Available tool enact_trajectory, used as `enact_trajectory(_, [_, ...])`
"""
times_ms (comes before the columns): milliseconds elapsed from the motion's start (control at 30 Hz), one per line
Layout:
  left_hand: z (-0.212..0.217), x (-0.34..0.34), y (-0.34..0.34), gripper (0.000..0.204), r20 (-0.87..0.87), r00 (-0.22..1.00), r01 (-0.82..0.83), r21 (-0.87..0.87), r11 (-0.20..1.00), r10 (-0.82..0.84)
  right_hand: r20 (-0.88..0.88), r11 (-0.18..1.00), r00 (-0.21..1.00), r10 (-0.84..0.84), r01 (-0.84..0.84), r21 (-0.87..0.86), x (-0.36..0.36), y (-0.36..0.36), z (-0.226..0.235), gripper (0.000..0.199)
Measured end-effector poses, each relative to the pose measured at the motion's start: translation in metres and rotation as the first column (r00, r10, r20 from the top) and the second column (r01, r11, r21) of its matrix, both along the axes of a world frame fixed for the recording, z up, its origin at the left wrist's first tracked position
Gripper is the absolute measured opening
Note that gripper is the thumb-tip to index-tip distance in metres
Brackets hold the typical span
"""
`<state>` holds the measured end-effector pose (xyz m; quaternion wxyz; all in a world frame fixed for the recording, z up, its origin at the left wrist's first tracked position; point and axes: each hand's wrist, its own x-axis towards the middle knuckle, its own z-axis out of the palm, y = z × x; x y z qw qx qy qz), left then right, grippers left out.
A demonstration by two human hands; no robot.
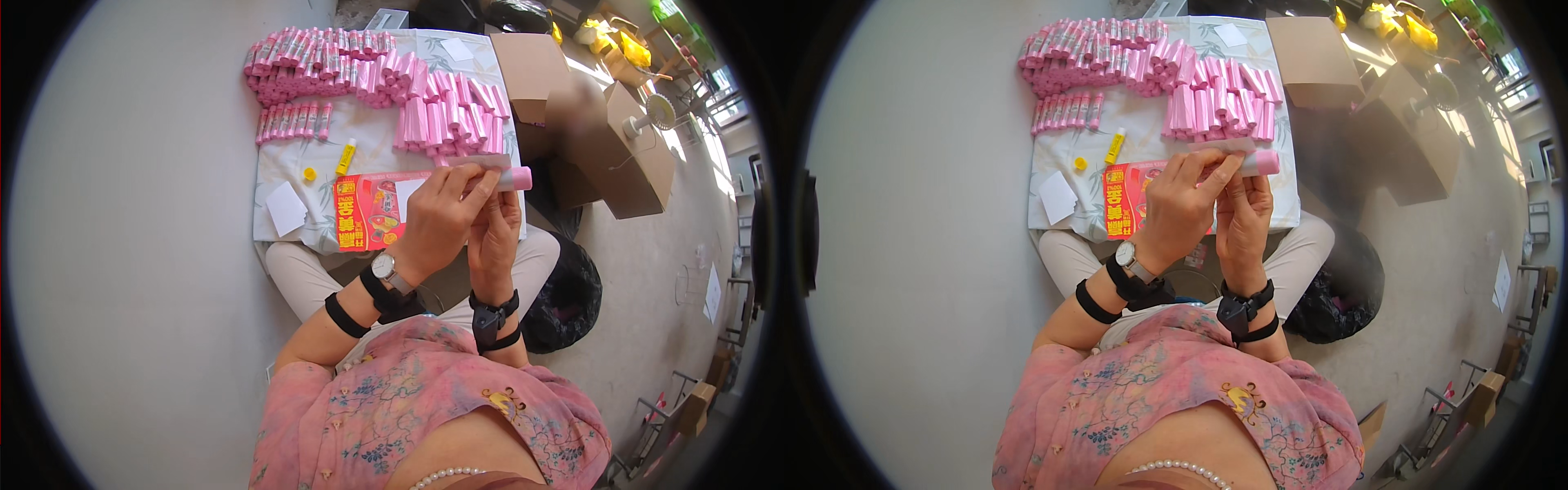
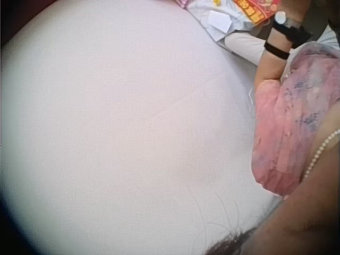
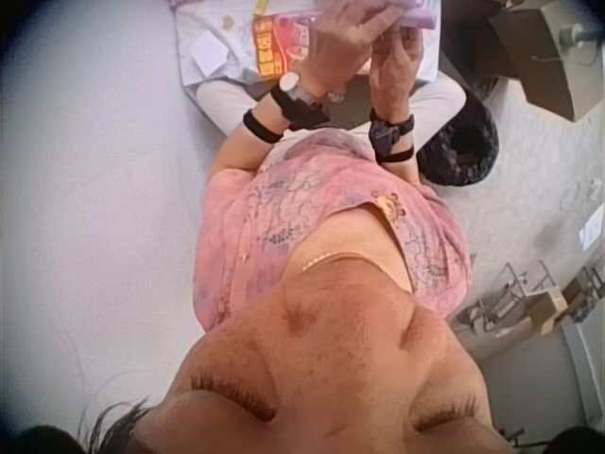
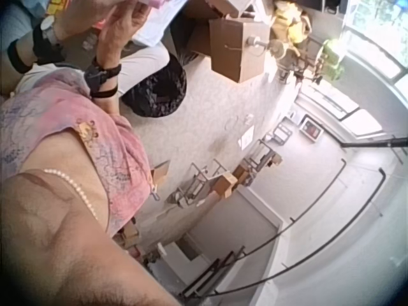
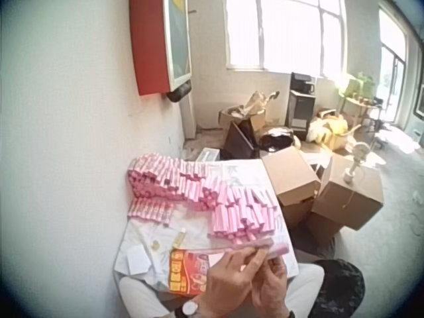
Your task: The recorder applies paper labels to pink plastic tubes using a glue stick.
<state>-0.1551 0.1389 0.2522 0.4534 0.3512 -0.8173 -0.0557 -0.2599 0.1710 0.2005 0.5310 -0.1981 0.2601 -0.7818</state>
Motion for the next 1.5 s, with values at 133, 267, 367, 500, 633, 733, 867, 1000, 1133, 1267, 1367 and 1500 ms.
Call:
enact_trajectory(133, [-0.001,-0.001,-0.001,0.043,0.013,1.000,0.015,0.022,1.000,-0.016,-0.001,1.000,1.000,0.002,-0.002,0.006,-0.002,-0.001,-0.001,0.033])
enact_trajectory(267, [-0.006,-0.001,-0.002,0.044,0.034,0.999,0.023,0.024,0.999,-0.024,-0.002,1.000,1.000,-0.005,0.005,0.011,-0.003,-0.002,-0.004,0.033])
enact_trajectory(367, [-0.007,-0.001,-0.005,0.042,-0.010,1.000,0.002,0.009,1.000,-0.002,-0.018,1.000,1.000,0.009,-0.008,0.025,-0.006,-0.003,-0.009,0.035])
enact_trajectory(500, [-0.005,-0.003,-0.010,0.039,-0.030,0.999,0.029,0.029,0.999,-0.028,-0.019,1.000,1.000,0.022,-0.022,0.008,-0.010,-0.006,-0.014,0.036])
enact_trajectory(633, [-0.007,-0.003,-0.013,0.035,-0.075,0.996,0.056,0.088,0.995,-0.049,-0.009,1.000,1.000,-0.010,0.010,0.012,-0.009,-0.008,-0.010,0.034])
enact_trajectory(733, [-0.009,-0.003,-0.015,0.034,-0.078,0.995,0.071,0.119,0.990,-0.061,-0.008,0.999,0.999,-0.033,0.033,0.025,-0.009,-0.010,-0.011,0.031])
enact_trajectory(867, [-0.011,-0.005,-0.018,0.031,-0.088,0.993,0.087,0.134,0.987,-0.075,0.004,0.999,1.000,-0.028,0.028,0.040,-0.012,-0.012,-0.017,0.031])
enact_trajectory(1000, [-0.011,-0.008,-0.020,0.028,-0.066,0.995,0.090,0.144,0.986,-0.081,-0.001,0.999,1.000,0.003,-0.003,0.037,-0.017,-0.014,-0.023,0.036])
enact_trajectory(1133, [-0.013,-0.011,-0.024,0.025,-0.063,0.994,0.097,0.171,0.981,-0.088,0.008,0.998,1.000,-0.014,0.014,0.060,-0.017,-0.017,-0.024,0.036])
enact_trajectory(1267, [-0.015,-0.012,-0.024,0.026,-0.105,0.991,0.109,0.249,0.962,-0.085,0.008,0.996,1.000,-0.026,0.026,0.089,-0.017,-0.017,-0.022,0.035])
enact_trajectory(1367, [-0.018,-0.011,-0.028,0.027,-0.082,0.993,0.100,0.174,0.980,-0.087,0.014,0.995,0.999,-0.034,0.033,0.092,-0.017,-0.018,-0.023,0.034])
enact_trajectory(1500, [-0.019,-0.012,-0.030,0.026,-0.070,0.992,0.115,0.137,0.984,-0.106,0.019,0.995,0.999,-0.042,0.040,0.095,-0.019,-0.018,-0.027,0.032])
